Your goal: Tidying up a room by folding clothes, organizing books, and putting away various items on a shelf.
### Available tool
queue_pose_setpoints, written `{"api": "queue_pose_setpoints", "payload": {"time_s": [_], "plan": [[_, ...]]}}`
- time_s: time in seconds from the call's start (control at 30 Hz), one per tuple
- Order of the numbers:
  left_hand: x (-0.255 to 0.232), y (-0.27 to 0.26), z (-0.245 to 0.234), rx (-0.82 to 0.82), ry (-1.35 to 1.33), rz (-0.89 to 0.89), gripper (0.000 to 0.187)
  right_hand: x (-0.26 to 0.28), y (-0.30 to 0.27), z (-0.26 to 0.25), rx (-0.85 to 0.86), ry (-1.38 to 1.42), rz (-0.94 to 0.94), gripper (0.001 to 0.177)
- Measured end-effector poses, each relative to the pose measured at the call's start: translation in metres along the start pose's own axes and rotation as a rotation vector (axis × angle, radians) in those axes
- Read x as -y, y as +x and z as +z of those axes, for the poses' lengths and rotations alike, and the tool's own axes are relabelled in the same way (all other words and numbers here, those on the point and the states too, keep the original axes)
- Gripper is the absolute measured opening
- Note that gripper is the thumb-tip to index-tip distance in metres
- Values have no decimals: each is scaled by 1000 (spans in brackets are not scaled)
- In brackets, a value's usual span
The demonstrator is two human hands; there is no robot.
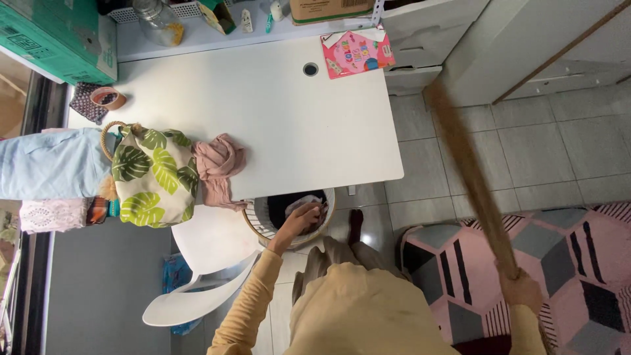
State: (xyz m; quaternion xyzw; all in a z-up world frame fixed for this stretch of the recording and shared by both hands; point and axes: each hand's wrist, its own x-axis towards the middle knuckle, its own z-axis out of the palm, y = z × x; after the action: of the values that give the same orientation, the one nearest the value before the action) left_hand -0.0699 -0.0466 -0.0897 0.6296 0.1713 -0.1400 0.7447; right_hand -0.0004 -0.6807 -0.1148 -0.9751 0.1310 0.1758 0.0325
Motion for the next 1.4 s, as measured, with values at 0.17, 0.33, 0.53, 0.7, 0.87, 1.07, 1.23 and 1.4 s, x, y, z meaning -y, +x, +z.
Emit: {"api": "queue_pose_setpoints", "payload": {"time_s": [0.17,0.33,0.53,0.7,0.87,1.07,1.23,1.4], "plan": [[18,-16,-13,-16,-58,42,54,27,-18,-36,-148,851,260,52],[35,20,-7,-16,-46,-39,51,100,-17,-63,-111,1185,63,34],[-38,51,52,63,2,16,49,172,29,-107,-16,1429,-90,28],[-100,96,101,121,-14,104,51,188,100,-146,-5,1401,-237,32],[-146,167,146,26,23,117,55,186,185,-192,-30,1392,-323,25],[-155,289,191,3,-183,224,56,163,281,-261,-93,1288,-362,30],[-147,392,220,-132,-304,71,52,161,361,-305,-94,1307,-443,24],[-143,453,227,-144,-501,63,50,185,415,-313,-27,1333,-419,22]]}}
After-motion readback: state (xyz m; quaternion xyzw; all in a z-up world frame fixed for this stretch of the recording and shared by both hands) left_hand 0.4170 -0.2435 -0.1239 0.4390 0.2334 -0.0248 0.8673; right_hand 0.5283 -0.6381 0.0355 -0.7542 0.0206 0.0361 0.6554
